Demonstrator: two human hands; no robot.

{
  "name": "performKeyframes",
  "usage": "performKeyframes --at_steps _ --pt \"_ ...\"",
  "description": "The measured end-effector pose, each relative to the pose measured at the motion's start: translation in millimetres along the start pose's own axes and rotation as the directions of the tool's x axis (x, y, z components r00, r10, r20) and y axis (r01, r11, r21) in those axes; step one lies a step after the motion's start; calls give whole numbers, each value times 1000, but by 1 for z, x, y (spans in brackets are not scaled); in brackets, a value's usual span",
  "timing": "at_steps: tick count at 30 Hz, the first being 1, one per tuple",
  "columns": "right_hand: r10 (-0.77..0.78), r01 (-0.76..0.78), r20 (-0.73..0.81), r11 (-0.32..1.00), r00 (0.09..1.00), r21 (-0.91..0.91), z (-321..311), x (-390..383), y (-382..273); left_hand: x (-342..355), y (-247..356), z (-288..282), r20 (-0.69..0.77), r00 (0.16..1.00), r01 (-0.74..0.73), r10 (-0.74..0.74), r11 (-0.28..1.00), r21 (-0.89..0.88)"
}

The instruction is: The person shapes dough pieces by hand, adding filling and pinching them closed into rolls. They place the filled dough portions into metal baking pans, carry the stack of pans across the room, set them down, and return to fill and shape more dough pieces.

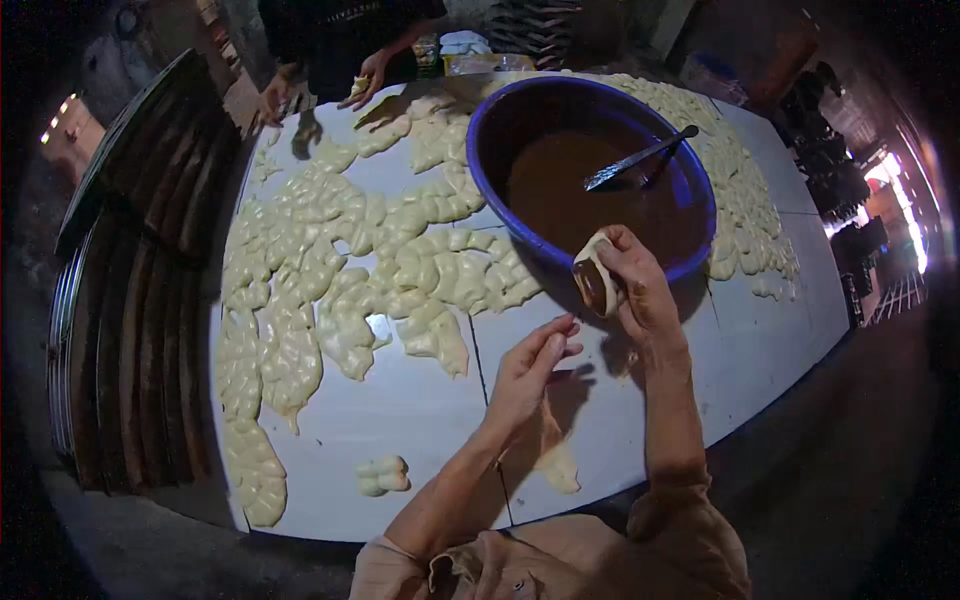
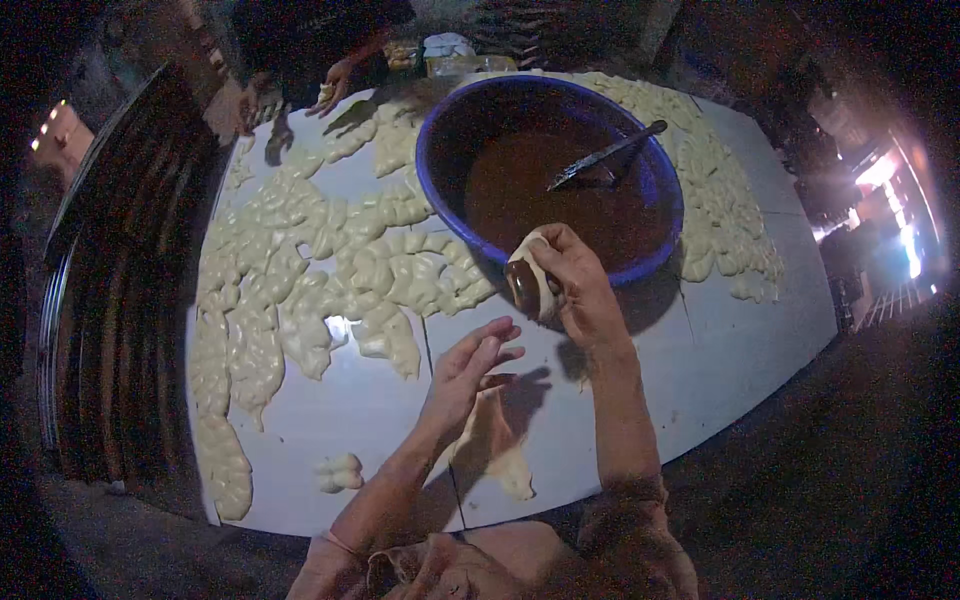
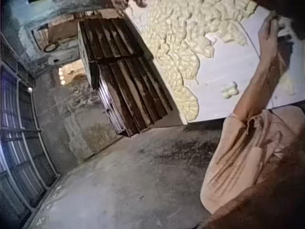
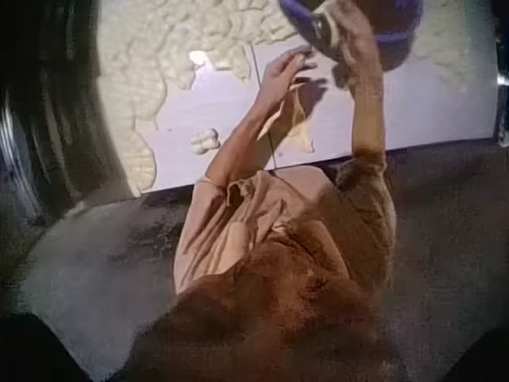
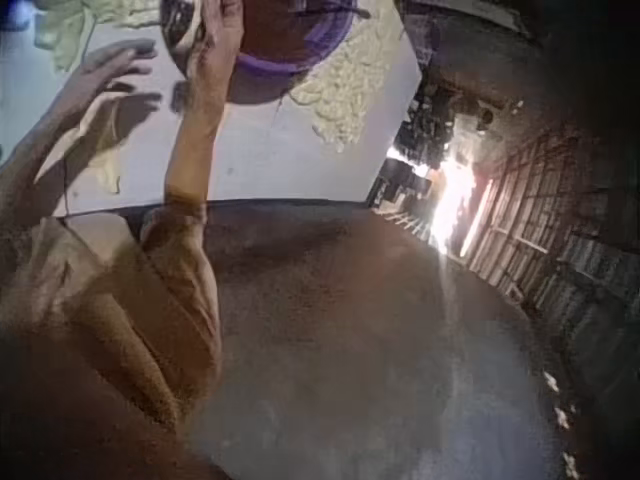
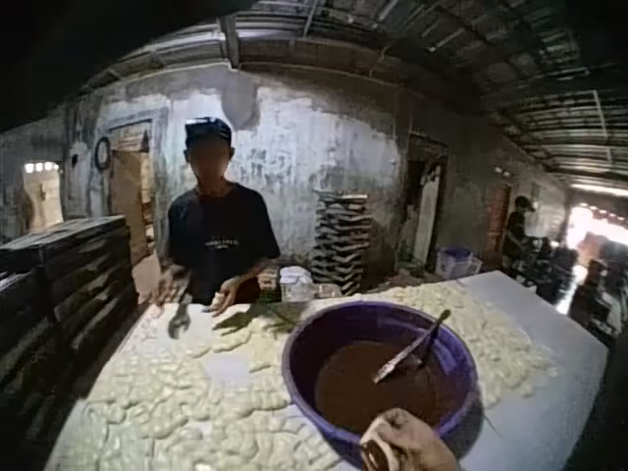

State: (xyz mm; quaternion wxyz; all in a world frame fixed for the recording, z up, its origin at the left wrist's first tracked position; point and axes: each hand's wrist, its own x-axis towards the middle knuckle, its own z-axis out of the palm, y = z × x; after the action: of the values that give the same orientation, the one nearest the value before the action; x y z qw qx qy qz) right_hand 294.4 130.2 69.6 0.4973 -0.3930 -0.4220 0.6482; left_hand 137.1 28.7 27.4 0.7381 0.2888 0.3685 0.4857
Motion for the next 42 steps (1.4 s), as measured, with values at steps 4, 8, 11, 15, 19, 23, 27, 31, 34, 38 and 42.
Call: performKeyframes --at_steps 4,8,11,15,19,23,27,31,34,38,42 --pt "49 -51 12 992 999 115 34 -44 44 -19 -2 -15 8 1000 25 -24 949 -313" --pt "112 -122 55 962 992 246 72 -85 72 -52 -9 -62 -97 995 3 -34 952 -305" --pt "100 -101 125 995 987 5 86 -108 105 -75 -8 -97 -231 973 -74 12 962 -261" --pt "-85 95 43 836 995 -541 132 -141 121 -100 -15 -118 -382 922 -151 62 966 -208" --pt "-322 275 116 509 940 -815 163 -152 141 -116 -14 -134 -371 913 -200 173 979 -35" --pt "-343 274 123 437 931 -857 169 -152 157 -126 -8 -144 -359 894 -218 268 960 176" --pt "98 -112 -58 928 994 -355 183 -153 164 -132 15 -169 -230 965 -73 126 971 227" --pt "142 -88 164 950 976 -300 184 -174 155 -144 31 -177 -300 953 -4 35 995 103" --pt "-63 175 247 869 967 -463 176 -171 169 -156 32 -171 -300 953 22 30 985 169" --pt "-288 330 160 831 944 -448 172 -169 183 -167 20 -168 -247 966 -48 71 994 101" --pt "-334 306 -127 931 934 -199 197 -171 198 -166 11 -164 -225 959 -127 173 970 205"
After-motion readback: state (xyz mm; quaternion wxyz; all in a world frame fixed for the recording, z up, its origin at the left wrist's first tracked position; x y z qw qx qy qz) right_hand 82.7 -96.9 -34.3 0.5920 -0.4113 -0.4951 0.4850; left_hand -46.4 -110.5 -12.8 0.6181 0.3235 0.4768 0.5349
